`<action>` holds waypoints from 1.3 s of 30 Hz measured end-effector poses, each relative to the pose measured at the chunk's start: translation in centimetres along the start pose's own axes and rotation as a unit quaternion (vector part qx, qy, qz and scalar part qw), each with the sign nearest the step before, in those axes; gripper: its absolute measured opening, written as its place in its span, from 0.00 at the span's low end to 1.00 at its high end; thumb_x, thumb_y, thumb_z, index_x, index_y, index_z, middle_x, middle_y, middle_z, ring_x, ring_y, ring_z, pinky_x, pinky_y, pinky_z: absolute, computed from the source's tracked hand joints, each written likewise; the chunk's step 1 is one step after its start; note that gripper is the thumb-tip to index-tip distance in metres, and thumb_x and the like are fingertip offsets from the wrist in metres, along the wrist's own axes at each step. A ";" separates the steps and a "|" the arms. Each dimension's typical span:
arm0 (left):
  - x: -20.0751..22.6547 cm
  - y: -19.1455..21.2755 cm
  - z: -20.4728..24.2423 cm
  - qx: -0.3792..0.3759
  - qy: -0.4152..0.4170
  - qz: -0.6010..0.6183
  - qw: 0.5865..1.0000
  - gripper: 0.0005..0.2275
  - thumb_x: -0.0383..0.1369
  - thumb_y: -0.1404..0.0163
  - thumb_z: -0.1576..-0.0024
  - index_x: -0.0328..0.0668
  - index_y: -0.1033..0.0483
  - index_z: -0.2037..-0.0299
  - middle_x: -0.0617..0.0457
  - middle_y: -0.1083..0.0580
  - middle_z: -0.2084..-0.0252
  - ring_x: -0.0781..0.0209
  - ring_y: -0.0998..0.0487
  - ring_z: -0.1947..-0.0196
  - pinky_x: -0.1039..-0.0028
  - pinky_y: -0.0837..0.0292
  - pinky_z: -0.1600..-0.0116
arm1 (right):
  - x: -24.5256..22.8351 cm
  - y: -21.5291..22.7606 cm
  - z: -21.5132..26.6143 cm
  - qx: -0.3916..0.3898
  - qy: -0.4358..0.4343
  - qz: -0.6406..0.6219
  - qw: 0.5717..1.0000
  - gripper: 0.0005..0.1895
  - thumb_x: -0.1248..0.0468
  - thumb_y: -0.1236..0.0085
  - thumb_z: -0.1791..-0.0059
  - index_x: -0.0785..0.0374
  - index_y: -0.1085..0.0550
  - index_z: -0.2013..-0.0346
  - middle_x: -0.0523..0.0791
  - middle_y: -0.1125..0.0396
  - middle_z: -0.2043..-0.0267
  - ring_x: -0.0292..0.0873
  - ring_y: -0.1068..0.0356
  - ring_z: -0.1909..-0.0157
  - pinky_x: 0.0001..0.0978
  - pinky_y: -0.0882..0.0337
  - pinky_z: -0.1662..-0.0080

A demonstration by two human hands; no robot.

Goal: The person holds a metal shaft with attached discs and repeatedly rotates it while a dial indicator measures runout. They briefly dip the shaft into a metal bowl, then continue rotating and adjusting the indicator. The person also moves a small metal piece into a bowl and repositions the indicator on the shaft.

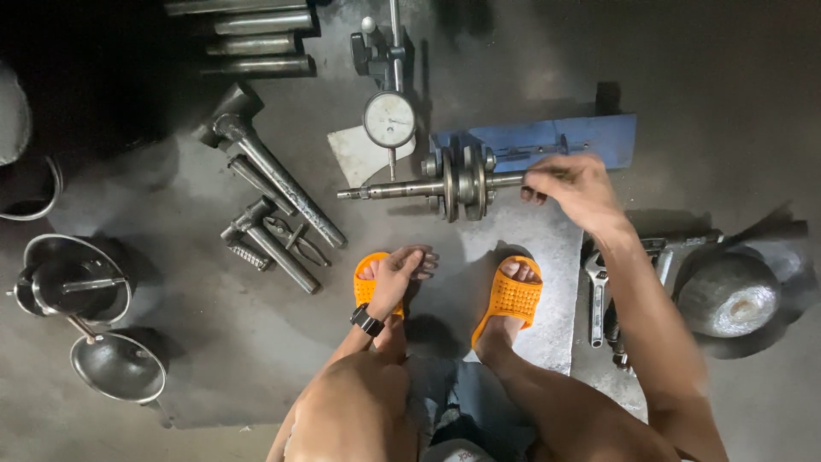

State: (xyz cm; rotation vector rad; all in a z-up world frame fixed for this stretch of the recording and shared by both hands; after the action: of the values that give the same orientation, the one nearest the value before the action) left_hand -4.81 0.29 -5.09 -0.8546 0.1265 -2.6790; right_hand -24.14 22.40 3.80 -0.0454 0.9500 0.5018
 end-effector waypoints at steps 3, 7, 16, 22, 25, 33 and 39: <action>0.4 -0.2 0.0 -0.009 -0.003 0.000 1.000 0.13 0.32 0.53 0.44 0.26 0.28 0.57 0.35 0.26 0.65 0.51 0.23 0.67 0.66 0.24 0.62 | -0.7 0.5 -0.1 0.015 0.055 -0.009 0.998 0.03 0.69 0.38 0.59 0.65 0.24 0.72 0.52 0.31 0.76 0.42 0.30 0.73 0.30 0.29 0.70; 0.3 -0.2 0.0 -0.012 -0.003 -0.017 1.000 0.13 0.31 0.54 0.44 0.25 0.29 0.57 0.33 0.26 0.65 0.48 0.23 0.66 0.64 0.24 0.62 | -2.0 0.5 0.5 0.004 0.056 0.077 0.995 0.21 0.67 0.32 0.65 0.64 0.27 0.59 0.53 0.31 0.65 0.50 0.32 0.62 0.41 0.33 0.58; 0.6 -0.5 0.3 0.000 0.005 -0.019 1.000 0.14 0.31 0.53 0.44 0.21 0.30 0.56 0.32 0.27 0.65 0.47 0.23 0.66 0.64 0.24 0.62 | 3.0 -2.8 -0.5 -0.077 -0.113 0.351 0.926 0.33 0.49 0.55 0.58 0.69 0.37 0.46 0.55 0.34 0.60 0.57 0.35 0.55 0.51 0.36 0.54; -0.4 -0.2 -0.2 0.000 -0.006 -0.011 1.000 0.12 0.30 0.54 0.44 0.22 0.29 0.58 0.32 0.26 0.66 0.47 0.23 0.67 0.64 0.24 0.63 | 1.7 -4.7 0.3 -0.114 -0.118 0.353 0.921 0.18 0.53 0.53 0.54 0.66 0.25 0.65 0.52 0.29 0.68 0.55 0.30 0.59 0.44 0.32 0.57; -2.1 0.2 -0.9 -0.005 0.002 -0.006 1.000 0.12 0.30 0.54 0.44 0.24 0.29 0.58 0.33 0.26 0.66 0.48 0.23 0.67 0.65 0.24 0.63 | 1.9 -2.4 -1.0 0.014 0.054 0.492 0.869 0.13 0.58 0.47 0.55 0.61 0.27 0.61 0.48 0.33 0.70 0.49 0.30 0.65 0.38 0.30 0.66; -4.8 1.5 -2.3 -0.015 -0.045 -0.032 0.998 0.11 0.36 0.56 0.43 0.35 0.29 0.61 0.48 0.27 0.70 0.63 0.27 0.72 0.79 0.28 0.67 | 24.4 0.6 -11.4 0.139 0.361 0.852 0.353 0.10 0.57 0.71 0.46 0.50 0.40 0.68 0.39 0.41 0.67 0.31 0.38 0.63 0.20 0.35 0.57; -3.4 1.3 -1.3 -0.030 -0.050 0.059 0.997 0.12 0.31 0.52 0.41 0.25 0.32 0.56 0.32 0.29 0.65 0.46 0.25 0.68 0.65 0.25 0.63 | 30.3 5.5 -19.3 0.098 0.307 0.752 0.575 0.11 0.52 0.65 0.48 0.52 0.36 0.63 0.42 0.39 0.61 0.38 0.37 0.59 0.28 0.35 0.55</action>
State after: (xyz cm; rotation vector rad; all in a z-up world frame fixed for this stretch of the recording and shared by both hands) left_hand -2.60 0.18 -8.24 -0.9662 0.2282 -2.5303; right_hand -26.85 34.24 -30.49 0.9571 1.5947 2.0732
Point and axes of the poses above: each hand's wrist, its own z-axis away from the middle knuckle, its own y-axis out of the back of the hand, x = y × z, the point moved 7 cm from there along -z, towards the middle knuckle
